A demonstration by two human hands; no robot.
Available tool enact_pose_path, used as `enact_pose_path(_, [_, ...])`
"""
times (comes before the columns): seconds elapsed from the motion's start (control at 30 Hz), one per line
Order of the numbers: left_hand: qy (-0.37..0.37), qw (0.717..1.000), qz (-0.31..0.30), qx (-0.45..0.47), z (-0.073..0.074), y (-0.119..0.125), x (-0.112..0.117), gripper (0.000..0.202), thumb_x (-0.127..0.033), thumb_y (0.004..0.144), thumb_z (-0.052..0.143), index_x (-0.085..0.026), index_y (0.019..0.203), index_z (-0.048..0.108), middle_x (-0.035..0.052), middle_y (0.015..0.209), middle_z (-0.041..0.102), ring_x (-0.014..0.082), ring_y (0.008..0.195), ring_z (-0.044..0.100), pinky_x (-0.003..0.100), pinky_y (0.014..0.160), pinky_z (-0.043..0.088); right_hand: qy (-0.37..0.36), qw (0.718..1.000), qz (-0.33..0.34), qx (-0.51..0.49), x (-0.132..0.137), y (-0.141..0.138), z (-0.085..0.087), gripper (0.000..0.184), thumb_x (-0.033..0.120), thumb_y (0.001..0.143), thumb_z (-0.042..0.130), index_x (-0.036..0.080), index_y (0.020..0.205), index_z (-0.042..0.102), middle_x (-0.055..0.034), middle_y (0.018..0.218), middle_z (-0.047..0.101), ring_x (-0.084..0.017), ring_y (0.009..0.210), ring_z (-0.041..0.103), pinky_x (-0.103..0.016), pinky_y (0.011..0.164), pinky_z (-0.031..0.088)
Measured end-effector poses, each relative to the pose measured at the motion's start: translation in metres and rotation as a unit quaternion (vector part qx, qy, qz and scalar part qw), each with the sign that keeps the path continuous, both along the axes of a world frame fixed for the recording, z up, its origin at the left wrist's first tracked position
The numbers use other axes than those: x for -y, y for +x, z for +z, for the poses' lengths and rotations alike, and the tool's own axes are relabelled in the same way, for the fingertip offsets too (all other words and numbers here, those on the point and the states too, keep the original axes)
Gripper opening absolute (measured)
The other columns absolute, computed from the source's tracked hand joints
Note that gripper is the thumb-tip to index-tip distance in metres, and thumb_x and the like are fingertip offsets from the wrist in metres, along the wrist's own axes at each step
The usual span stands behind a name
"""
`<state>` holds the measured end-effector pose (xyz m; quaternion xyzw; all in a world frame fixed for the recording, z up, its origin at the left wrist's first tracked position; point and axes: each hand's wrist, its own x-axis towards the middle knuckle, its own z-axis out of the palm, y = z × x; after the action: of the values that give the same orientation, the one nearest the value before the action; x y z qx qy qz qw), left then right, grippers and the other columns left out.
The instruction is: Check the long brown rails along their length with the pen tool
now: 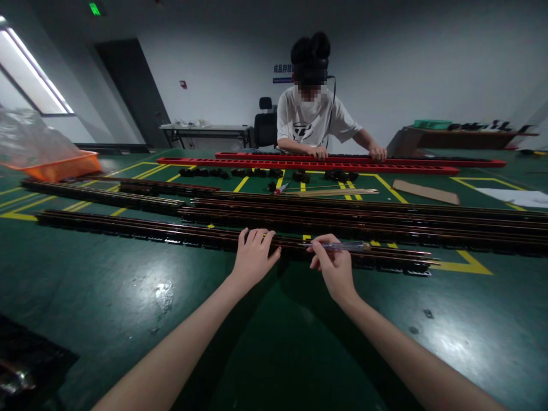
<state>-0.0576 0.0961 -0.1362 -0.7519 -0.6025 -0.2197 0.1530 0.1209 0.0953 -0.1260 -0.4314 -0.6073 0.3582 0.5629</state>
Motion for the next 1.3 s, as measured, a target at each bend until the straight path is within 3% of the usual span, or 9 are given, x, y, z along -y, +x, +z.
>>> enact_pose_path(0.93, [-0.005, 1.000, -0.006, 0.015, 0.002, 0.000, 0.001, 0.032, -0.035, 0.086, 0.047, -0.017, 0.110, 0.057, 0.0092, 0.111, 0.062, 0.0243, 0.107, 0.053, 0.047, 0.101, 0.030, -0.054, 0.996, 0.073, -0.020, -0.010, 0.017, 0.003, 0.034, 0.048, 0.075, 0.064, 0.016, 0.083, 0.057, -0.0057, 0.071, 0.069, -0.015, 0.050, 0.064, -0.020, 0.039, 0.041])
enact_pose_path(1.1, [-0.002, 1.000, -0.005, 0.019, 0.001, 0.000, 0.001, 0.032, -0.034, 0.086, 0.047, -0.016, 0.111, 0.057, 0.0094, 0.110, 0.062, 0.0241, 0.107, 0.054, 0.047, 0.101, 0.031, -0.061, 0.993, 0.104, -0.021, -0.005, 0.023, 0.005, 0.034, 0.048, 0.075, 0.064, 0.016, 0.086, 0.059, -0.0079, 0.080, 0.069, -0.019, 0.065, 0.068, -0.022, 0.043, 0.046])
enact_pose_path(1.3, [-0.007, 1.000, -0.013, 0.016, 0.002, 0.000, 0.001, 0.032, -0.034, 0.087, 0.046, -0.015, 0.110, 0.057, 0.0103, 0.111, 0.062, 0.0246, 0.107, 0.053, 0.048, 0.100, 0.031, -0.061, 0.993, 0.086, -0.049, -0.005, 0.028, 0.000, 0.034, 0.049, 0.075, 0.063, 0.016, 0.086, 0.058, -0.0083, 0.080, 0.069, -0.019, 0.065, 0.068, -0.021, 0.041, 0.045])
